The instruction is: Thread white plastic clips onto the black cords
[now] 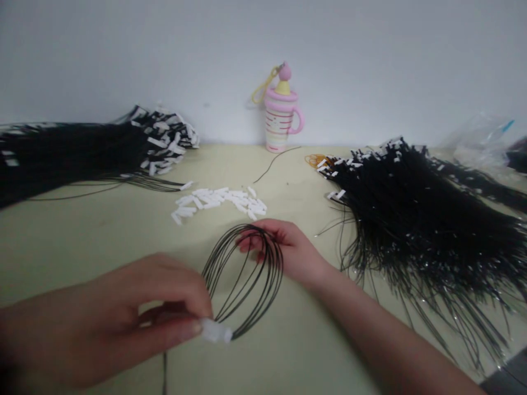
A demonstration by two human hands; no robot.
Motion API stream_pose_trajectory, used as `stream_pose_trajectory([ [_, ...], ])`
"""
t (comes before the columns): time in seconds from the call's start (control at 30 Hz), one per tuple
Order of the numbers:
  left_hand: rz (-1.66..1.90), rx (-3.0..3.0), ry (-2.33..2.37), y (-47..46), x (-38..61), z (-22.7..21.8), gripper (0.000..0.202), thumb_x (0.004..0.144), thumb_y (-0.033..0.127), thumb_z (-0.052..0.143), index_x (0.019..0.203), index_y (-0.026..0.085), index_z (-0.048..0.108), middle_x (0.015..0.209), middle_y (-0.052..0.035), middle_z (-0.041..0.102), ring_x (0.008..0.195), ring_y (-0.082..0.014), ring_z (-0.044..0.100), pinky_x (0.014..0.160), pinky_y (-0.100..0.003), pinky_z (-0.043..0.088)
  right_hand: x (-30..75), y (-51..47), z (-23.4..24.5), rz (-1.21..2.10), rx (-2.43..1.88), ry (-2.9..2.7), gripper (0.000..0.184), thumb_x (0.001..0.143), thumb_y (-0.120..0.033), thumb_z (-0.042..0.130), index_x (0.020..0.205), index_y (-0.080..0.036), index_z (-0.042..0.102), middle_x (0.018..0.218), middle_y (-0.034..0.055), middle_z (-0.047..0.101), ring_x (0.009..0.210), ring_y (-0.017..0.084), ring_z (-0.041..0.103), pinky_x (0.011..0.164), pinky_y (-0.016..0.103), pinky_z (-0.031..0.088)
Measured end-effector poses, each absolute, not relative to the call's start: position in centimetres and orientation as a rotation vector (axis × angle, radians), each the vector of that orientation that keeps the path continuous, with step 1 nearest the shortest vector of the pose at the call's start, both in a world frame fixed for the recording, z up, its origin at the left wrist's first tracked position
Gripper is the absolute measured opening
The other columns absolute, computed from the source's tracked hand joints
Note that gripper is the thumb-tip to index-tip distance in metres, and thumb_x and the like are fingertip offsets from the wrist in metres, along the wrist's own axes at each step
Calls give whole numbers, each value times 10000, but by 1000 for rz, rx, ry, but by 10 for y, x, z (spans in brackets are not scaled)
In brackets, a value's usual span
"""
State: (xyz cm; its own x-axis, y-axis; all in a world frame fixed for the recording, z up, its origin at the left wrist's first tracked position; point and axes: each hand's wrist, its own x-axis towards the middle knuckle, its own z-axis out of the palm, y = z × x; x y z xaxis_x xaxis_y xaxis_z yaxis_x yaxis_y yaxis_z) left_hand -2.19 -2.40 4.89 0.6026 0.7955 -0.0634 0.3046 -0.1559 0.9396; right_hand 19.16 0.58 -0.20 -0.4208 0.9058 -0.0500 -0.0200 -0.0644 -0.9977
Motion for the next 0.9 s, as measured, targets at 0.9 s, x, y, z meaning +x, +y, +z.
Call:
stream_pose_trajectory([
  [0.9,698,1421,1136,11,-10,7,278,798,388,515,632,165,520,544,32,507,365,-42,372,351,-154,270,154,-33,0,1066,-1060,-2080,75,813,-190,506,819,-145,566,756,4,582,678,85,529,636,198,424],
])
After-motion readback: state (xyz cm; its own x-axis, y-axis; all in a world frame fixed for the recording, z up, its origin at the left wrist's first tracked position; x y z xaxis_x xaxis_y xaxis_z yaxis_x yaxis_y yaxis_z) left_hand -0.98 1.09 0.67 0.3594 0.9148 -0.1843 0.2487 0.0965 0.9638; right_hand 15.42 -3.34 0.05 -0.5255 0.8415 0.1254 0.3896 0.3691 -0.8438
